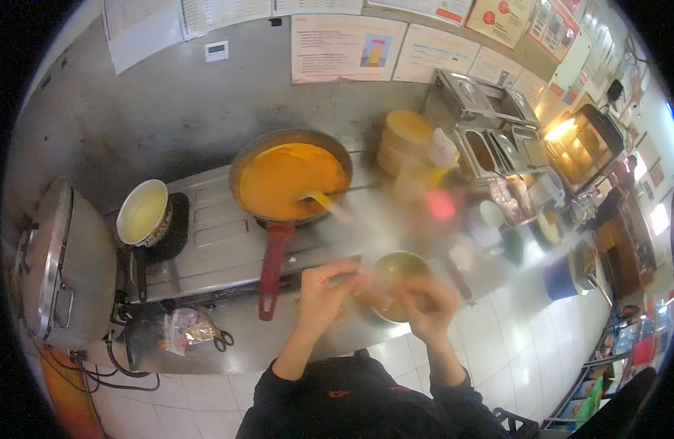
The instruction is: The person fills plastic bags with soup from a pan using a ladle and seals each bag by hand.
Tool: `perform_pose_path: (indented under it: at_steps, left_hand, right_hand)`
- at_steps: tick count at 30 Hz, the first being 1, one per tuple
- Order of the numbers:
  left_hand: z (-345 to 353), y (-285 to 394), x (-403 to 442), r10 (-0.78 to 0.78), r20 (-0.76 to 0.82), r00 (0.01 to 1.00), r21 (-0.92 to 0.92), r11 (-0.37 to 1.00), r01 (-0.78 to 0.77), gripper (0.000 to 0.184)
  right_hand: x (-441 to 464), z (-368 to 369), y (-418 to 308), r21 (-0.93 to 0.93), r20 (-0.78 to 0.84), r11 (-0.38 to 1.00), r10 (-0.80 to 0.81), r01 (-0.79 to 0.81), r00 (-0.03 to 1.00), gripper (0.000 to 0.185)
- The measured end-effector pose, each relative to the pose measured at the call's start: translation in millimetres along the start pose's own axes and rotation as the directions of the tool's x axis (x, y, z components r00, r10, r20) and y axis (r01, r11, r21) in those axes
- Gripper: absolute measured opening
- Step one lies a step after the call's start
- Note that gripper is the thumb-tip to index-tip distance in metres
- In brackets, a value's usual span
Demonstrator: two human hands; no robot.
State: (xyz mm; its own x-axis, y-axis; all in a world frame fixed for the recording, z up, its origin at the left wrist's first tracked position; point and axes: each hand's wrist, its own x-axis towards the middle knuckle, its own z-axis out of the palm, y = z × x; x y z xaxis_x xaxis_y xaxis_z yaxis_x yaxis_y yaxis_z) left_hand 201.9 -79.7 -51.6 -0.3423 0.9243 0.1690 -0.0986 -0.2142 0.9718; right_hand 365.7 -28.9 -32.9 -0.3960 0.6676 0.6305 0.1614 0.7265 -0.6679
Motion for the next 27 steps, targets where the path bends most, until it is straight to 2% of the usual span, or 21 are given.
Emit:
perform_pose_path:
  at_steps: [2,3,4,5,6,7,8,11,12,14,16,18,19,23,25,27]
  left_hand:
    - [19.9,-9.7,-1.8,-0.017,-0.01,1.0,-0.029,0.999,0.016,0.011]
    - [30.5,-21.7,-2.6,0.054,-0.042,0.998,0.036,0.998,-0.052,0.01]
    - [41.7,-28.2,-4.2,0.124,-0.069,0.99,0.103,0.988,-0.117,0.009]
    - [53.0,-29.6,-5.0,0.12,-0.061,0.991,0.099,0.989,-0.113,0.009]
    - [64.2,-28.6,-5.9,0.234,-0.07,0.97,0.251,0.945,-0.21,0.008]
    - [75.7,-27.9,-6.8,0.346,-0.062,0.936,0.396,0.87,-0.295,0.008]
    - [87.5,-27.1,-7.5,0.339,-0.057,0.939,0.391,0.873,-0.291,0.008]
    - [118.1,-32.3,-13.1,0.392,-0.013,0.92,0.399,0.845,-0.355,0.007]
    - [126.2,-37.3,-15.6,0.397,0.007,0.918,0.409,0.836,-0.365,0.007]
    - [139.1,-46.5,-19.5,0.398,0.032,0.917,0.419,0.827,-0.374,0.007]
    - [150.9,-55.1,-24.1,0.343,0.011,0.939,0.435,0.844,-0.313,0.005]
    - [160.6,-61.1,-28.7,0.348,-0.003,0.937,0.452,0.837,-0.309,0.005]
    - [163.6,-63.4,-30.7,0.361,-0.02,0.932,0.474,0.824,-0.309,0.005]
    - [163.1,-70.4,-37.6,0.422,-0.052,0.905,0.46,0.815,-0.353,0.005]
    - [153.1,-73.7,-40.1,0.404,-0.214,0.89,0.438,0.853,-0.282,0.006]
    - [140.4,-80.8,-41.6,0.412,-0.204,0.888,0.455,0.843,-0.287,0.006]
  right_hand:
    - [-12.6,-11.9,14.8,0.089,-0.099,0.993,0.087,-0.079,0.991,0.014]
    - [-19.1,-23.4,17.7,0.082,-0.101,0.993,0.093,-0.085,0.991,0.014]
    - [-19.8,-34.5,10.1,0.141,-0.07,0.967,0.223,-0.212,0.972,0.017]
    - [-19.9,-43.9,10.4,0.169,-0.056,0.947,0.288,-0.275,0.956,0.018]
    - [-20.1,-53.3,10.5,0.195,-0.041,0.921,0.351,-0.337,0.936,0.019]
    - [-19.4,-62.6,14.6,0.053,-0.014,0.972,0.229,-0.228,0.973,0.021]
    - [-20.2,-71.6,18.9,-0.087,0.033,0.99,0.11,-0.107,0.993,0.023]
    - [-33.8,-88.5,36.6,-0.186,0.075,0.98,0.084,-0.069,0.994,0.02]
    - [-40.3,-92.2,47.8,-0.159,0.054,0.987,0.017,-0.009,0.998,0.016]
    - [-51.7,-99.7,55.8,-0.15,0.067,0.988,0.045,-0.035,0.997,0.015]
    - [-61.4,-103.6,61.7,-0.146,0.079,0.988,0.071,-0.059,0.994,0.013]
    - [-70.5,-102.6,66.8,-0.242,0.008,0.97,-0.024,0.025,1.0,0.015]
    - [-75.9,-101.7,70.1,-0.248,0.004,0.969,-0.017,0.018,1.0,0.015]
    - [-89.3,-98.3,77.2,-0.128,0.012,0.992,-0.002,0.004,1.0,0.016]
    - [-92.3,-96.1,74.7,-0.071,0.028,0.996,0.047,-0.045,0.998,0.017]
    - [-96.0,-89.6,73.3,-0.054,0.005,0.996,0.069,-0.069,0.998,0.016]
